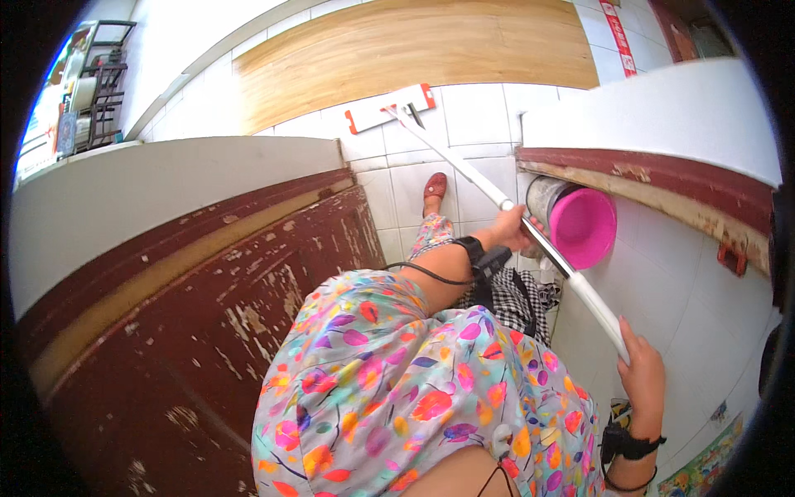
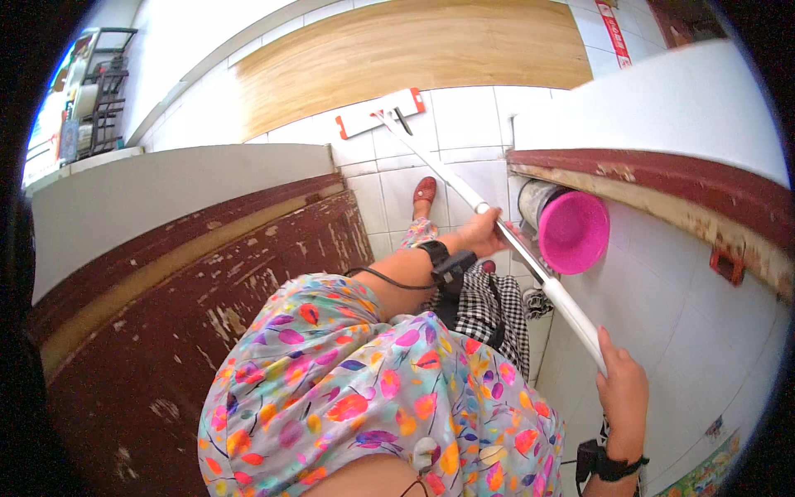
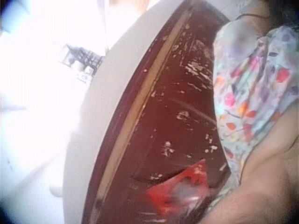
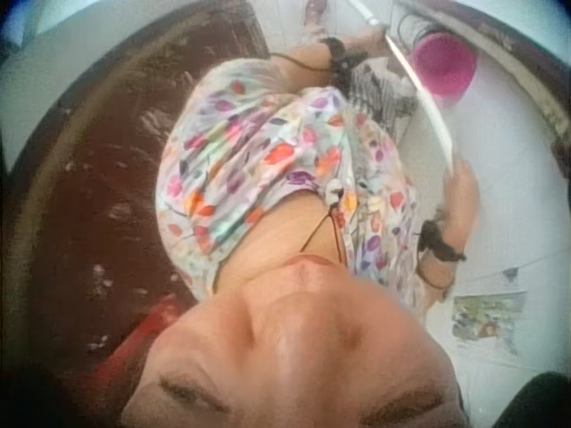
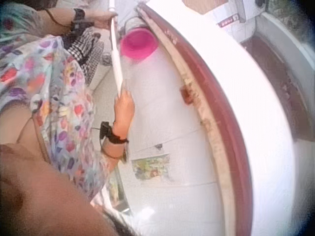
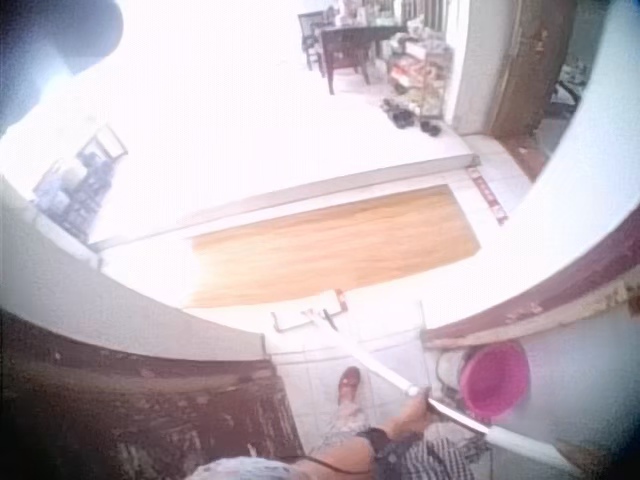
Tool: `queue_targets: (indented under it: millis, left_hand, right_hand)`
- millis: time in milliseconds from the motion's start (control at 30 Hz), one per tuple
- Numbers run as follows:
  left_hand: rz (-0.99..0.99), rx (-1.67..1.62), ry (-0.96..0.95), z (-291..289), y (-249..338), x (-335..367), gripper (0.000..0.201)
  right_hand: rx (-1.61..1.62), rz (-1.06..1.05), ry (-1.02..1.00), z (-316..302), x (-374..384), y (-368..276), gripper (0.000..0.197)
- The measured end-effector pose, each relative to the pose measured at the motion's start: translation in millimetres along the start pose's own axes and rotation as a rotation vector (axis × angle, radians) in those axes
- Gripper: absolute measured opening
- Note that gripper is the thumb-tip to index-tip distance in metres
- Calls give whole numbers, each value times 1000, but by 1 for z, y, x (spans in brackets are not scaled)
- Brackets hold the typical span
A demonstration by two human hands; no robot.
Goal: The person mops the tiled floor in a bathroom, rinses the mop head under a sink faucet, and continues mopping into an adjacent room. The person handles a mop and a faucet, and moves between rooms while cleaning.
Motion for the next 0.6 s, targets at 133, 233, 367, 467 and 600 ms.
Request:
queue_targets:
  millis: [133, 233, 367, 467, 600]
  left_hand:
    - [199, 43, 20, -14, 104, -15, 22]
    - [325, 15, 181, -53, 179, -51, 27]
    - [466, 273, 451, -97, 266, -90, 28]
    - [415, 176, 492, -120, 307, -116, 21]
    - [286, 327, 430, -129, 319, -115, 13]
  right_hand:
    - [23, -238, 81, -24, 73, -41, 77]
    - [114, -408, 44, -32, 113, -107, 74]
    - [256, -440, -144, -33, 151, -191, 70]
    - [511, -492, -240, -30, 150, -215, 71]
    - [867, -679, -32, -50, 117, -199, 65]
Point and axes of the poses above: each hand's wrist, its own x-axis towards the middle knuckle, its own z-axis out of the palm, y = z × x, the point moved 6 cm from there along x, towards the middle knuckle
